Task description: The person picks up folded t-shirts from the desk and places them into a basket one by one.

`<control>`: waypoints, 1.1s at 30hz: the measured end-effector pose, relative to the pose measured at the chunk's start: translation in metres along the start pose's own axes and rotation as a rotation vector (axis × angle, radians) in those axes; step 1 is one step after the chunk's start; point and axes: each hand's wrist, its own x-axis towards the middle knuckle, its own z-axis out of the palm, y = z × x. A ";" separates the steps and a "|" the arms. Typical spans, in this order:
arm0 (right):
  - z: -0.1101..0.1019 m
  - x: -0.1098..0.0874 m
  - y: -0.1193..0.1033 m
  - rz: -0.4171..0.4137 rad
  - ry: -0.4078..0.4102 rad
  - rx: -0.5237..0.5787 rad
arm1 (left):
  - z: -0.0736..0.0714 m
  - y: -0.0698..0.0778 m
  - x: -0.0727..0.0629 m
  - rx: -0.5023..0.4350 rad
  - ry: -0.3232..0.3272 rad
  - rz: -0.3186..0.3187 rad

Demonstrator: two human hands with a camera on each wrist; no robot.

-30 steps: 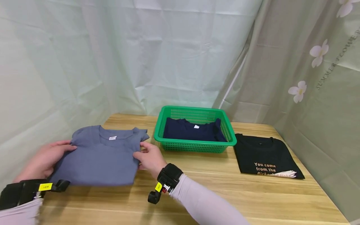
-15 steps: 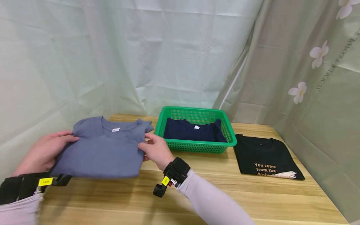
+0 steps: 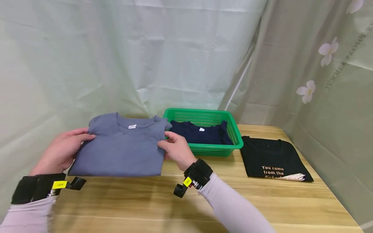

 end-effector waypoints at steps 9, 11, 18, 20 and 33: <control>-0.042 -0.009 -0.007 0.008 0.026 -0.023 | 0.036 0.019 0.011 -0.019 -0.033 0.092; -0.049 -0.011 -0.006 0.014 0.036 -0.033 | 0.044 0.024 0.014 -0.026 -0.029 0.111; -0.075 -0.016 -0.003 0.031 0.094 -0.060 | 0.072 0.032 0.020 -0.064 -0.035 0.148; -0.084 -0.019 -0.003 0.030 0.110 -0.070 | 0.081 0.036 0.023 -0.080 -0.051 0.151; -0.137 -0.042 0.003 0.054 0.237 -0.152 | 0.138 0.050 0.033 -0.112 -0.160 0.185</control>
